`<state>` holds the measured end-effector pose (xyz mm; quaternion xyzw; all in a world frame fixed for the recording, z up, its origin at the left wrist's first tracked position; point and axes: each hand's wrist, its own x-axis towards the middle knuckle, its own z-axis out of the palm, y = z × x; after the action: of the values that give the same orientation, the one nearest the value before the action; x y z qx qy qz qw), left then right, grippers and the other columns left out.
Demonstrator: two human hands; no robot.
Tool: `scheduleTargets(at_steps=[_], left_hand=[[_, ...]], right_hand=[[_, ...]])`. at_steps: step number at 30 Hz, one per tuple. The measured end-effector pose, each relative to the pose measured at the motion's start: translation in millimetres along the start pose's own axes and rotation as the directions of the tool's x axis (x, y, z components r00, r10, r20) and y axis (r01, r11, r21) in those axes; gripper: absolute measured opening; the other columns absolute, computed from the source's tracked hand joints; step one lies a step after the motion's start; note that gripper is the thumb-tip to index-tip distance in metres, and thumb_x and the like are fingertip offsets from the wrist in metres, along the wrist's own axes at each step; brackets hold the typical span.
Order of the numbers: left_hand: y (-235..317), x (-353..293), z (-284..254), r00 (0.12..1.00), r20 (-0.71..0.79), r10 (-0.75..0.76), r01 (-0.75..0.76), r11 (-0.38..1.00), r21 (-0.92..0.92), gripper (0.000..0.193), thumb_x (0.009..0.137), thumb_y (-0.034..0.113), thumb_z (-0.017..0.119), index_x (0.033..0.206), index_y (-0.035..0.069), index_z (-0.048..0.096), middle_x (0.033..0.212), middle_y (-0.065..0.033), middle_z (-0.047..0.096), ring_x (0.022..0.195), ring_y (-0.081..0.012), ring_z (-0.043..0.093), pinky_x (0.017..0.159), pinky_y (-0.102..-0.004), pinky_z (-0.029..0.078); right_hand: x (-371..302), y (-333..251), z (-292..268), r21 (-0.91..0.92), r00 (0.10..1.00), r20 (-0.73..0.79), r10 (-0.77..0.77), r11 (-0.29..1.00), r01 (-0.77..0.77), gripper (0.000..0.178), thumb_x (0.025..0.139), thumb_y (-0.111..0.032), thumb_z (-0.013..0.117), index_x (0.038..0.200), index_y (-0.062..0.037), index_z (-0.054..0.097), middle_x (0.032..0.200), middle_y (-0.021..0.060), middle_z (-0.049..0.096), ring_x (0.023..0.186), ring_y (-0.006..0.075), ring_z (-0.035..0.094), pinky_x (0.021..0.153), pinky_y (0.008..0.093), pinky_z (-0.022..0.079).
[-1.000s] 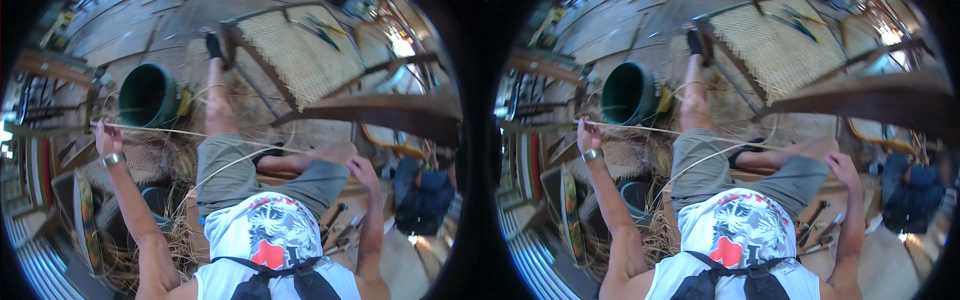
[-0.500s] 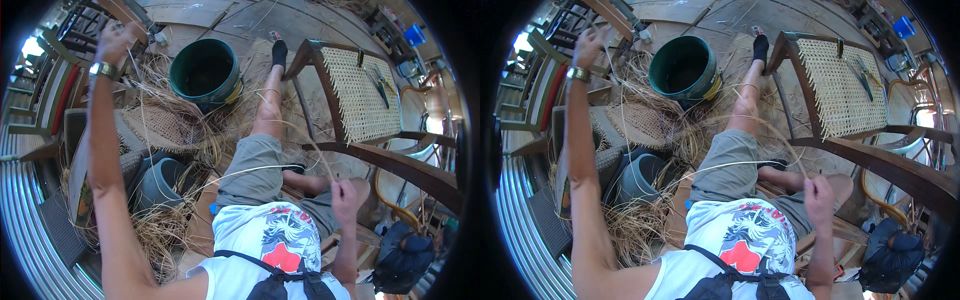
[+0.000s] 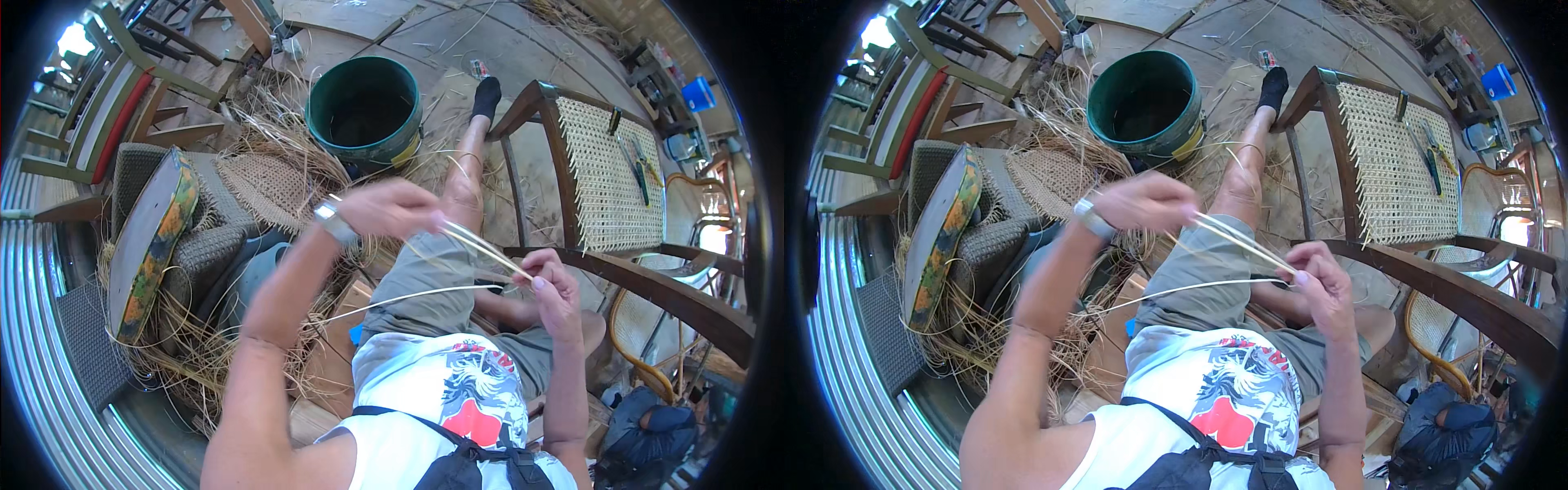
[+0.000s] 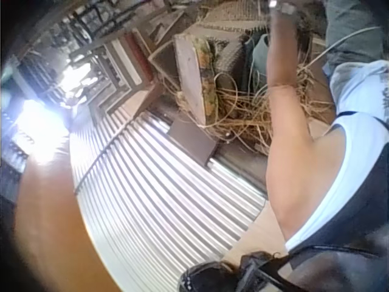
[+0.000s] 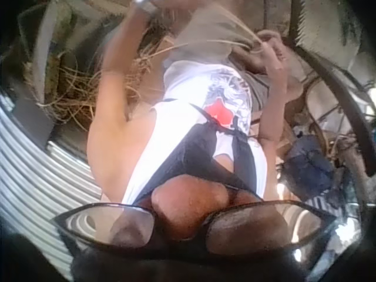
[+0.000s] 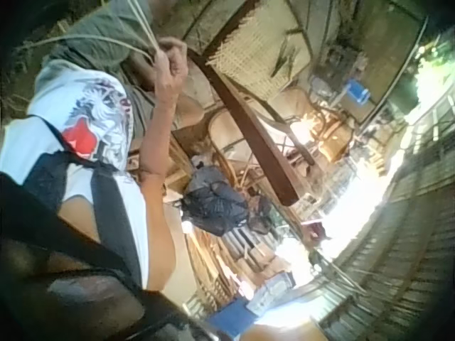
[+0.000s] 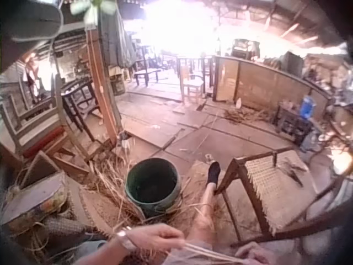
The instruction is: The recorder is weaving or repairing the rattan seat of a wooden chair using traditional methods.
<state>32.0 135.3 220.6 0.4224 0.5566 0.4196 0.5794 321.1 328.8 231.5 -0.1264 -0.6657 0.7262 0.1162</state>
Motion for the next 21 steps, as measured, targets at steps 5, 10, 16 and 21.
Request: scheduleTargets(at_steps=[5, 10, 16, 21], left_hand=[[51.0, -93.0, -135.3, 0.946, -0.287, -0.149, 0.304, 0.718, 0.627, 0.037, 0.096, 0.042, 0.061, 0.098, 0.008, 0.075, 0.073, -0.0018, 0.064, 0.066, -0.0106, 0.054, 0.060, -0.0281, 0.046], [85.7, -149.3, -206.2, 0.840, -0.516, -0.168, 0.511, 0.564, 0.649, 0.032, 0.093, 0.037, 0.067, 0.092, 0.005, 0.073, 0.069, 0.0009, 0.059, 0.064, -0.0080, 0.051, 0.057, -0.0278, 0.041], [69.4, -156.8, -247.9, 0.629, -0.740, 0.240, 0.649, 0.363, 0.669, 0.031, 0.089, 0.036, 0.072, 0.091, 0.006, 0.070, 0.068, -0.0050, 0.059, 0.064, -0.0153, 0.055, 0.062, -0.0340, 0.044], [61.1, -154.1, -279.0, 0.517, -0.675, 0.526, 0.764, 0.071, 0.641, 0.024, 0.093, 0.032, 0.065, 0.095, 0.008, 0.066, 0.093, -0.0216, 0.064, 0.083, -0.0395, 0.063, 0.072, -0.0479, 0.048]], right_hand=[[-58.2, 49.7, -68.0, -0.619, 0.969, -0.214, 0.125, 0.750, -0.234, 0.024, 0.091, -0.012, 0.062, 0.073, 0.0018, 0.054, 0.085, 0.0098, 0.062, 0.073, 0.0139, 0.054, 0.064, 0.0319, 0.044], [-92.9, 83.9, -111.7, -0.721, 0.882, -0.423, 0.209, 0.512, -0.467, 0.028, 0.091, -0.019, 0.063, 0.076, 0.0041, 0.056, 0.065, 0.0112, 0.054, 0.061, 0.0158, 0.051, 0.058, 0.0341, 0.042], [-97.7, 102.1, -108.9, -0.591, 0.844, -0.469, 0.262, 0.617, -0.520, 0.029, 0.092, -0.023, 0.065, 0.079, 0.0032, 0.060, 0.063, 0.0085, 0.054, 0.061, 0.0132, 0.048, 0.059, 0.0325, 0.042], [-92.1, 101.5, -97.0, -0.486, 0.823, -0.500, 0.271, 0.698, -0.525, 0.030, 0.093, -0.024, 0.065, 0.079, 0.0020, 0.061, 0.065, 0.0030, 0.057, 0.063, 0.0087, 0.048, 0.059, 0.0291, 0.043]])
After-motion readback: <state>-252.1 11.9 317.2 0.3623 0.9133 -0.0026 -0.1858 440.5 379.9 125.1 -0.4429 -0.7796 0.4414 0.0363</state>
